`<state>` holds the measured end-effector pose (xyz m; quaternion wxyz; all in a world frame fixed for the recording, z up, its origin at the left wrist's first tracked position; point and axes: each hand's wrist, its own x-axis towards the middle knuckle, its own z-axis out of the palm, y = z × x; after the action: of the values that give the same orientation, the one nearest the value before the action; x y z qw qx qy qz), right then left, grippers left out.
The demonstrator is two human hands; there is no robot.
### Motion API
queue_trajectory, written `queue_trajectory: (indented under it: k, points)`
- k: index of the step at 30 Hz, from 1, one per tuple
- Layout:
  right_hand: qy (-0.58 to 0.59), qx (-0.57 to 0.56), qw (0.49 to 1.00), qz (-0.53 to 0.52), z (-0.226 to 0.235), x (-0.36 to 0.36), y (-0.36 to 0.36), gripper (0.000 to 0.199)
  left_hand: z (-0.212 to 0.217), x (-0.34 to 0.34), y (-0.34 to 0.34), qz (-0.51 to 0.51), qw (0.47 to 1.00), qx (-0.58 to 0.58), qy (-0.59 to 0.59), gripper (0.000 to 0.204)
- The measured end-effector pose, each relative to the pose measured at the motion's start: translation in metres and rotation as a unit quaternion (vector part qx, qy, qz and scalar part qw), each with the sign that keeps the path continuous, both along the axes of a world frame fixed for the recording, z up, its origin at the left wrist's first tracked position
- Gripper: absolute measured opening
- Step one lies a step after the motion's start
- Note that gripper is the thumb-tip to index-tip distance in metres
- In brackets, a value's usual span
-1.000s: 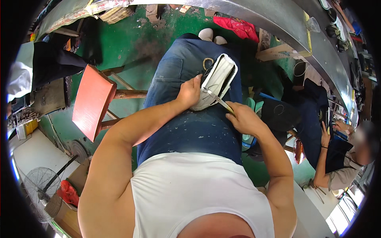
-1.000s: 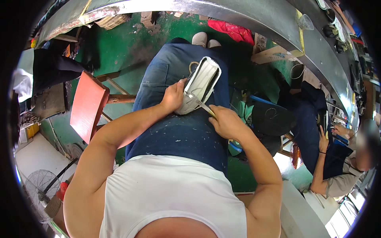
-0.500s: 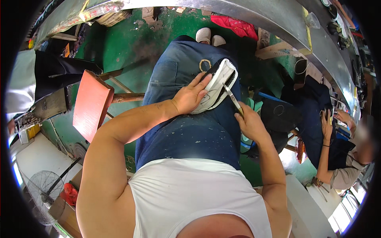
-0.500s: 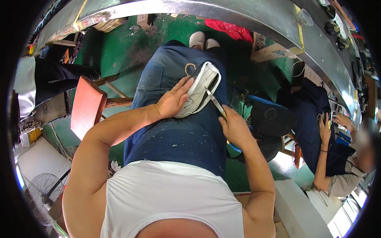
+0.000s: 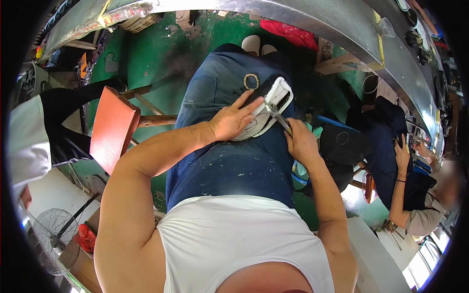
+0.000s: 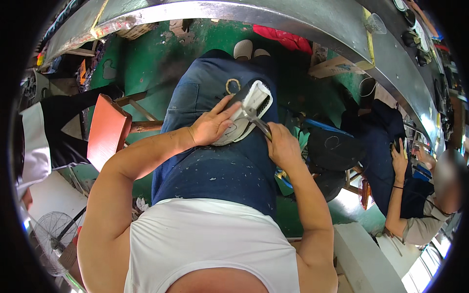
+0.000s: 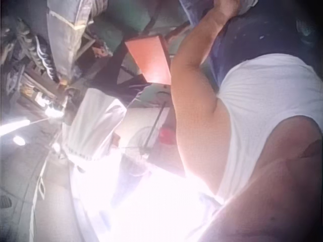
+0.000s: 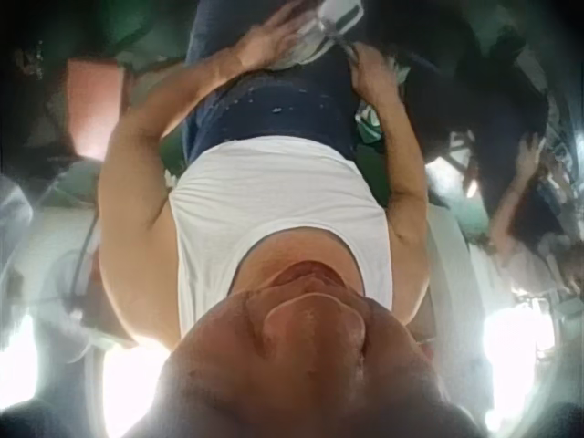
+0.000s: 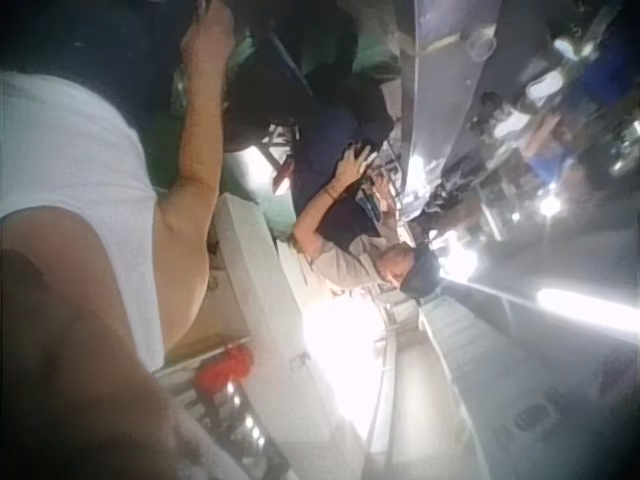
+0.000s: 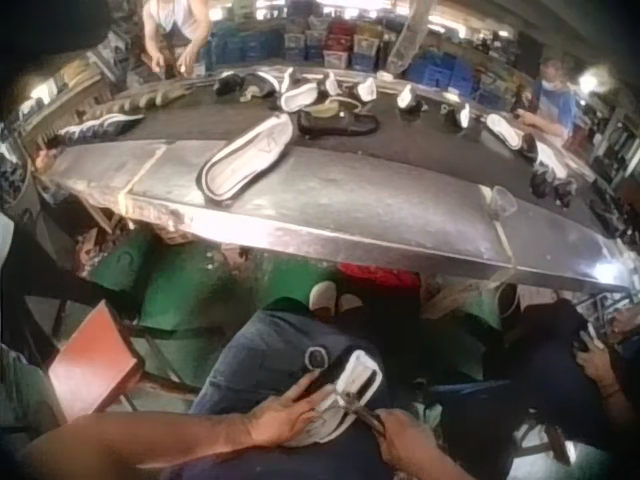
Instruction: Using a lasting pincer to pull shoe uppers over a last and secure them to the insole.
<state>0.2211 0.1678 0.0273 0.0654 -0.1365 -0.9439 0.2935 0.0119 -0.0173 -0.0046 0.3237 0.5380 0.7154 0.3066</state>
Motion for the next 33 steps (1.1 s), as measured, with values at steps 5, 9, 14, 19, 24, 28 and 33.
queue_trajectory:
  k: [5, 9, 14, 19, 24, 28, 33]
  points:
    - [-0.24, -0.165, 0.956, -0.016, 0.024, 0.006, 0.03, 0.029, 0.023, -0.01, 0.013, -0.062, 0.993, -0.086, 0.048, 0.053]
    - [-0.219, -0.251, 0.941, -0.057, 0.057, -0.008, 0.03, 0.027, 0.029, -0.012, 0.022, -0.079, 0.988, -0.098, 0.085, 0.055]
    - [-0.186, -0.117, 0.972, -0.081, 0.014, -0.032, 0.012, 0.035, 0.049, -0.009, 0.031, -0.126, 0.972, -0.151, 0.128, 0.058]
    - [-0.196, -0.148, 0.967, -0.064, 0.043, -0.034, 0.015, 0.036, 0.018, 0.008, -0.011, 0.024, 0.992, -0.12, -0.023, 0.066]
    - [-0.236, -0.146, 0.961, 0.0, 0.033, -0.021, -0.022, 0.037, 0.004, 0.011, -0.026, 0.162, 0.965, -0.074, -0.192, 0.077]
    - [-0.198, -0.215, 0.956, -0.03, 0.028, -0.001, -0.012, 0.034, 0.038, -0.002, -0.025, 0.077, 0.981, -0.094, -0.153, 0.084]
    - [-0.004, -0.397, 0.898, -0.187, -0.007, 0.043, -0.036, 0.026, 0.083, -0.036, -0.019, 0.045, 0.998, -0.032, -0.039, 0.075]
